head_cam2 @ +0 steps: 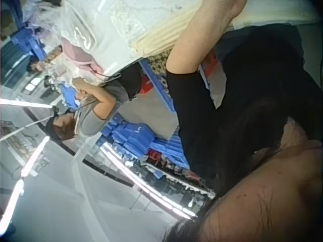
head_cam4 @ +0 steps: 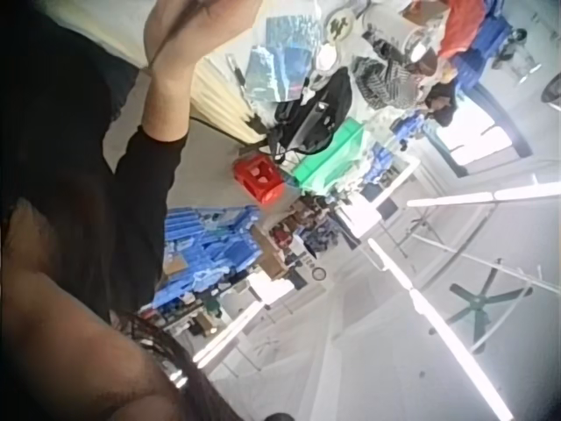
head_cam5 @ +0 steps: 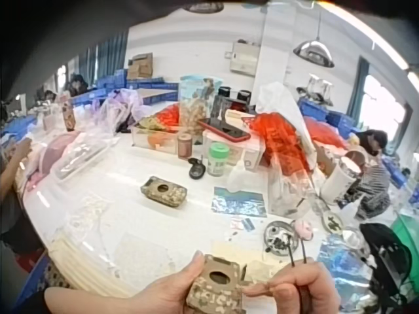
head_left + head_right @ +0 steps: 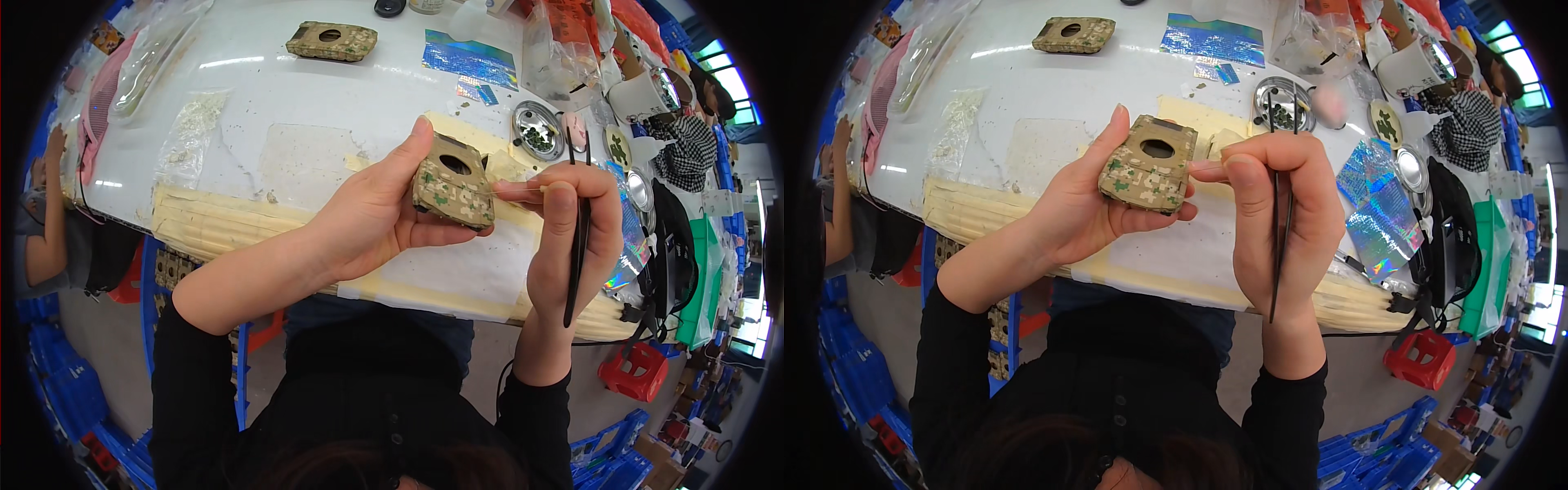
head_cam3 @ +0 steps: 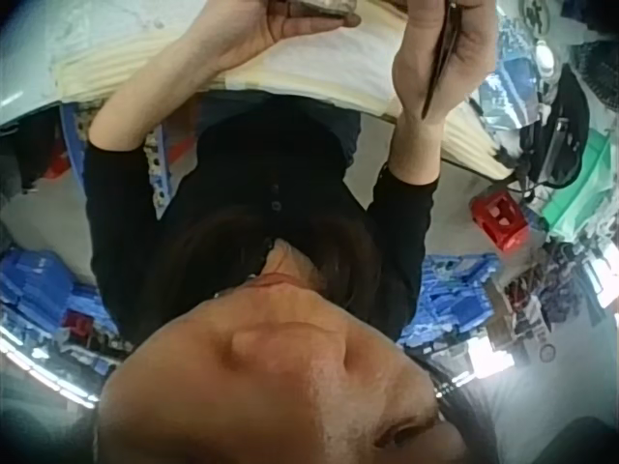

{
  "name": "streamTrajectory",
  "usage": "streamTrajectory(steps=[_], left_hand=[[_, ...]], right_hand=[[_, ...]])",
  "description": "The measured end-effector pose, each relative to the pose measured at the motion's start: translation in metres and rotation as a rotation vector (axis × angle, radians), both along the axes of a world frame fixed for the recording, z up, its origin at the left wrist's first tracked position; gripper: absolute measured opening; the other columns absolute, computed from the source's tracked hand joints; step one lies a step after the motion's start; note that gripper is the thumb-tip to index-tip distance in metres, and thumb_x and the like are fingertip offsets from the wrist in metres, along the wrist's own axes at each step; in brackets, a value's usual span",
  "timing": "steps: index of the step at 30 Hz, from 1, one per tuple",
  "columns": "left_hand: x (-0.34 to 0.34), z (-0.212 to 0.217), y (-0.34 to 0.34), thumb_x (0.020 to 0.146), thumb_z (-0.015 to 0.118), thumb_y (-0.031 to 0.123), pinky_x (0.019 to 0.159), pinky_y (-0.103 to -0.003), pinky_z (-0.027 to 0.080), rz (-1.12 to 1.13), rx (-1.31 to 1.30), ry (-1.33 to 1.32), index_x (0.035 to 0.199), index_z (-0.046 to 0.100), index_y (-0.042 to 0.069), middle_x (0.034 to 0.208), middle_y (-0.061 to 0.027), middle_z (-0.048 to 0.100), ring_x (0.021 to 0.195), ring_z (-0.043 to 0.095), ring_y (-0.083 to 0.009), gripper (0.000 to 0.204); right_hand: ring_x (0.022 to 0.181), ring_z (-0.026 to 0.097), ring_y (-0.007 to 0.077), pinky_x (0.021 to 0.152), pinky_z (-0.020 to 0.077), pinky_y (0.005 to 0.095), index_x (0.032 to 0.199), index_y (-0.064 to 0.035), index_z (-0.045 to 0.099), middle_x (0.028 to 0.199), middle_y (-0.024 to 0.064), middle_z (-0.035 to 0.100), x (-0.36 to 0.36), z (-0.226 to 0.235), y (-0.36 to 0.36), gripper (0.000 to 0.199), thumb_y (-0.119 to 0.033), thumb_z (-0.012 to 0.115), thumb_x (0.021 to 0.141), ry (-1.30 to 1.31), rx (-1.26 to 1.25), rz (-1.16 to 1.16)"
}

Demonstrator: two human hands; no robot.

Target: The recorder is applying holographic stickers and using a detailing tool to decorate a toy tank turret.

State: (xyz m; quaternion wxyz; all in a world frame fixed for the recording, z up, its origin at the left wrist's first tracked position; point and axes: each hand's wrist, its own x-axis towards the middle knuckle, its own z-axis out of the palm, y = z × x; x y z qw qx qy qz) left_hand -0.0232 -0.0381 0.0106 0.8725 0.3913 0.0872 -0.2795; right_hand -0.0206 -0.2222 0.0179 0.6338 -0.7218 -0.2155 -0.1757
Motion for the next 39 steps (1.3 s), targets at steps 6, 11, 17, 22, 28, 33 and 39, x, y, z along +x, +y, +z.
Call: streamTrajectory(steps=[6,11,17,22,28,33,39], left_hand=[[0.001,-0.001,0.003,0.103,0.034,0.062,0.08,-0.032,0.065,0.031,0.012,0.0,0.136,0.049,-0.001,0.111,-0.0217,0.067,0.1,0.072,-0.0312,0.072],[0.002,-0.007,0.008,0.104,0.034,0.061,0.078,-0.031,0.065,0.026,-0.06,-0.032,0.135,0.05,-0.002,0.11,-0.0216,0.067,0.099,0.072,-0.0298,0.072],[0.006,-0.019,0.011,0.104,0.035,0.059,0.078,-0.03,0.066,0.012,-0.203,-0.035,0.133,0.052,-0.003,0.109,-0.0215,0.068,0.098,0.073,-0.0287,0.07],[0.006,-0.021,0.015,0.106,0.034,0.055,0.079,-0.03,0.066,0.044,-0.225,-0.033,0.133,0.052,-0.004,0.108,-0.0224,0.067,0.098,0.073,-0.0293,0.068],[0.006,-0.024,0.018,0.107,0.032,0.052,0.08,-0.03,0.066,0.025,-0.259,-0.055,0.14,0.046,-0.004,0.11,-0.0247,0.066,0.098,0.072,-0.0298,0.067],[0.008,-0.027,0.018,0.108,0.032,0.051,0.08,-0.03,0.066,0.037,-0.239,-0.023,0.142,0.044,-0.004,0.111,-0.0254,0.064,0.098,0.073,-0.0304,0.066],[0.009,-0.026,0.017,0.108,0.032,0.051,0.078,-0.031,0.067,0.049,-0.237,-0.009,0.142,0.042,-0.005,0.112,-0.0272,0.063,0.097,0.072,-0.0316,0.066]], right_hand=[[0.069,0.059,0.0122,0.062,0.0467,0.0284,0.09,-0.0007,0.061,0.081,0.0037,0.064,0.01,-0.003,-0.036,0.008,-0.004,0.066,0.095,-0.216,-0.436,-0.418],[0.066,0.055,0.0206,0.061,0.0449,0.0326,0.087,-0.0035,0.065,0.078,0.0072,0.062,0.018,-0.007,-0.033,0.01,-0.003,0.074,0.087,-0.382,-0.632,-0.466],[0.071,0.058,0.026,0.063,0.0468,0.035,0.097,-0.0059,0.068,0.082,0.009,0.061,0.019,-0.014,-0.038,0.017,-0.013,0.078,0.085,-0.307,-0.769,-0.419],[0.088,0.064,0.023,0.077,0.0514,0.032,0.122,-0.0022,0.062,0.095,0.0109,0.068,0.005,-0.012,-0.062,0.041,-0.02,0.078,0.088,-0.211,-0.547,-0.294],[0.093,0.069,0.0173,0.09,0.0512,0.0286,0.124,0.0043,0.057,0.105,0.0149,0.074,-0.04,-0.02,-0.087,0.042,-0.005,0.076,0.088,0.271,-0.331,-0.128],[0.094,0.069,0.0166,0.089,0.0518,0.0278,0.112,0.0071,0.064,0.102,0.0131,0.073,-0.039,-0.038,-0.101,0.025,-0.004,0.072,0.091,0.358,-0.13,0.032],[0.091,0.068,0.0152,0.084,0.0543,0.0263,0.103,0.0071,0.065,0.099,0.0127,0.071,-0.036,-0.041,-0.095,0.015,-0.007,0.063,0.099,0.513,0.034,0.031]])
